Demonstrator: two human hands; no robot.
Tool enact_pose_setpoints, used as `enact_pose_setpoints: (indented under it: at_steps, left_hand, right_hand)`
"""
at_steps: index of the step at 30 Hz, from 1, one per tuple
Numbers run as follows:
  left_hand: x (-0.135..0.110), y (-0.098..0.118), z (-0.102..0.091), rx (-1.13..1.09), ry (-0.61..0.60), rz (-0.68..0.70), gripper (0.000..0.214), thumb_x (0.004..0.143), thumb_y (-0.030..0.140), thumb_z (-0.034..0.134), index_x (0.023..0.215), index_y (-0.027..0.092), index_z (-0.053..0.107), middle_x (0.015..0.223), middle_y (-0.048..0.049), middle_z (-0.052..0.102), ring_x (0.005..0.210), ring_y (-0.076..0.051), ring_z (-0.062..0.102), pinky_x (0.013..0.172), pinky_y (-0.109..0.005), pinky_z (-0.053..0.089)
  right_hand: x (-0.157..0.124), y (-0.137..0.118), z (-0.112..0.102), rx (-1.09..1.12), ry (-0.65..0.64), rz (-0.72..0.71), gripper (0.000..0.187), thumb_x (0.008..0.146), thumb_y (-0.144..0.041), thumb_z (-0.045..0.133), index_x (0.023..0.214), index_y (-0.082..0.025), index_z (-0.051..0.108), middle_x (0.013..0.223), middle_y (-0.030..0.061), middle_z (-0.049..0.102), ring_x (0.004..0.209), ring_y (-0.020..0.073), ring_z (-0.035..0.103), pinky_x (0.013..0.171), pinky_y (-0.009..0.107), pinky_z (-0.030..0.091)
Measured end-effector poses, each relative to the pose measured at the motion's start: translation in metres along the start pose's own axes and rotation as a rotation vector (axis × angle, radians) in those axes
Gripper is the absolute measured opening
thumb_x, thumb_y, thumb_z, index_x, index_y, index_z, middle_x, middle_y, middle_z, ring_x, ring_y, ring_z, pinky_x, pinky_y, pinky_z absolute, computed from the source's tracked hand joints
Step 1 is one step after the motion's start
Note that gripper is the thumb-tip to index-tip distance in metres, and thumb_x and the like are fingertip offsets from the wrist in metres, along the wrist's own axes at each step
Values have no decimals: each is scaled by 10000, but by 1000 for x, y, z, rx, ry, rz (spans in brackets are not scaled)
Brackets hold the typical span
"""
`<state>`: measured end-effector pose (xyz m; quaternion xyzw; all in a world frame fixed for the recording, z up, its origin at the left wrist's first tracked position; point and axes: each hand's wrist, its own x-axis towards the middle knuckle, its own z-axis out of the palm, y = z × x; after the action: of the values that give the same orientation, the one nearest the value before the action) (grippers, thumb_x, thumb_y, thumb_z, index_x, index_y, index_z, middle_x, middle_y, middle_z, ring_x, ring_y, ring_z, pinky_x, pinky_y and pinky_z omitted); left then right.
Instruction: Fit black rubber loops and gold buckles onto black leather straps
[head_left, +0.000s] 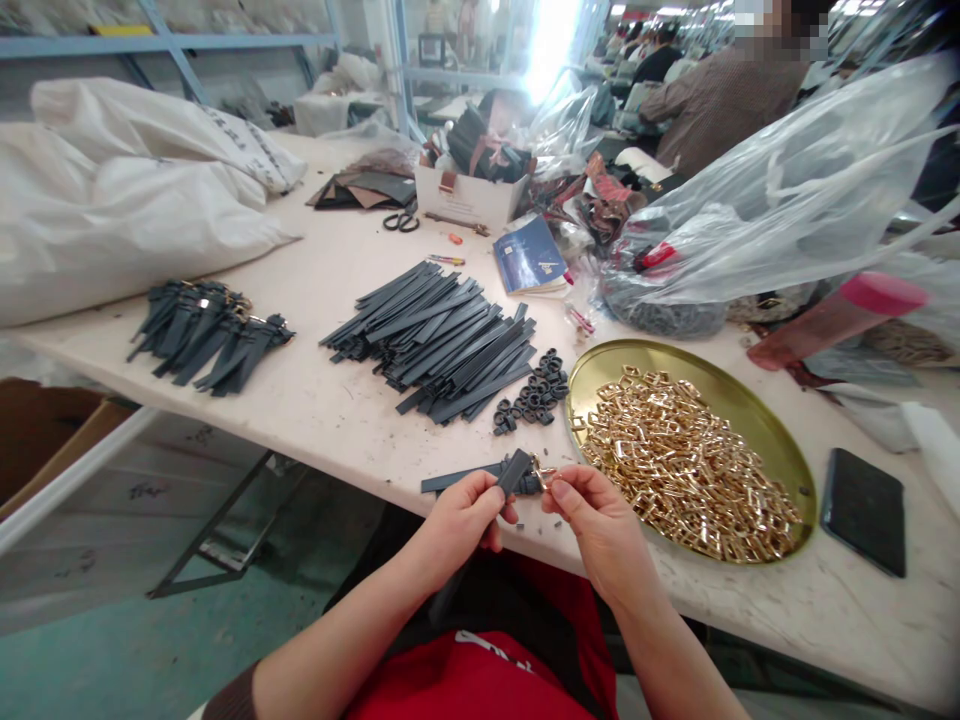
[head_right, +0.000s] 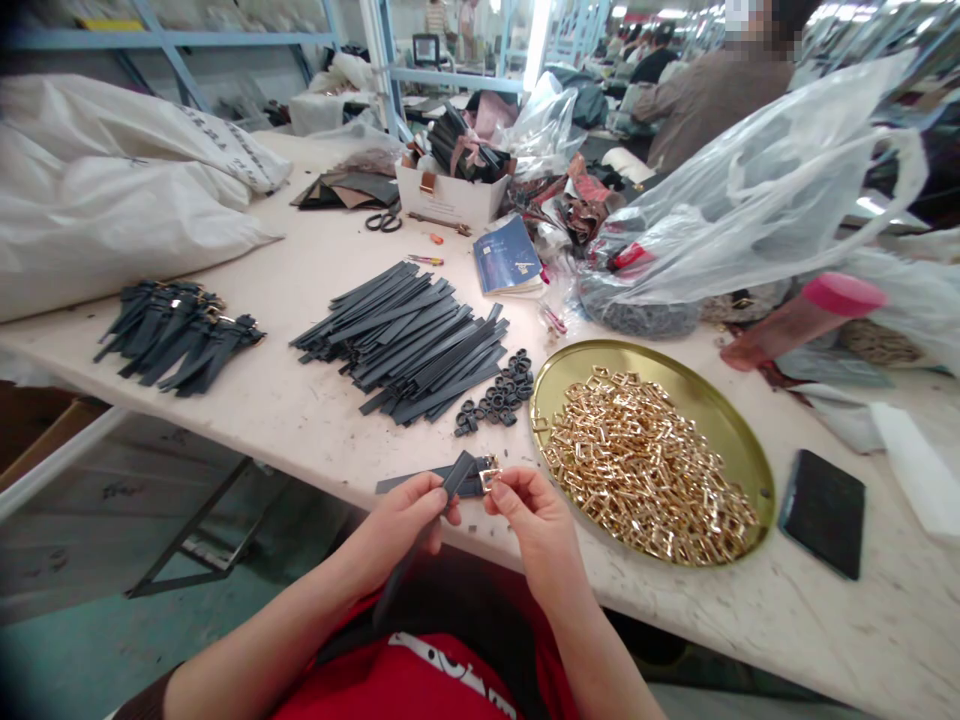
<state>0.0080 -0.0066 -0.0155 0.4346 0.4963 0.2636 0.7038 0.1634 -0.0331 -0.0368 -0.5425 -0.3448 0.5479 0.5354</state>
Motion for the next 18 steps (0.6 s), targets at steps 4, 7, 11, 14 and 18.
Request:
enact_pose_setpoints:
  at_steps: [4, 7, 11, 14, 18]
  left_hand:
    - [1, 6, 5, 51, 20, 66, 219, 779, 369, 466, 727, 158, 497, 527, 57, 495, 398, -55, 386, 414, -176, 293]
    - [3, 7, 6, 75, 39, 79, 202, 777, 348, 473, 705, 161, 495, 490, 66, 456, 403, -61, 386, 415, -180, 295]
    - [5, 3, 6, 81, -2, 58, 196, 780, 336, 464, 686, 166, 484, 486, 72, 438, 398, -61, 377, 414, -182, 295]
    - [6, 2, 6, 54, -43, 31, 223, 770, 357, 480, 663, 162, 474, 501, 69, 440, 393, -52, 363, 406, -180, 276]
    - [6, 4, 5, 0, -43, 51, 256, 788, 378, 453, 673, 151, 482, 534, 54, 463, 408, -48, 369, 418, -180, 280]
  right_hand:
    - [-3, 0, 10, 48, -96, 33, 142, 742, -340, 618, 760, -202, 589, 708, -14, 606, 680, 134, 556, 704, 298, 452]
    - [-5, -1, 13, -84, -97, -34, 142, 744, -333, 611, 723, -193, 601, 833, 17, 607, 797, 164, 562, 763, 313, 444]
    - [-4, -3, 9, -294, -129, -175, 124, 760, -301, 591, 693, -197, 590, 883, 40, 591, 850, 184, 551, 764, 312, 438]
    - [-2, -3, 7, -351, -153, -247, 96, 776, -274, 571, 709, -206, 568, 804, 23, 579, 772, 165, 547, 711, 293, 439]
    - [0, -3, 7, -333, -163, -200, 101, 783, -288, 560, 729, -206, 538, 750, 6, 560, 705, 150, 534, 645, 269, 432]
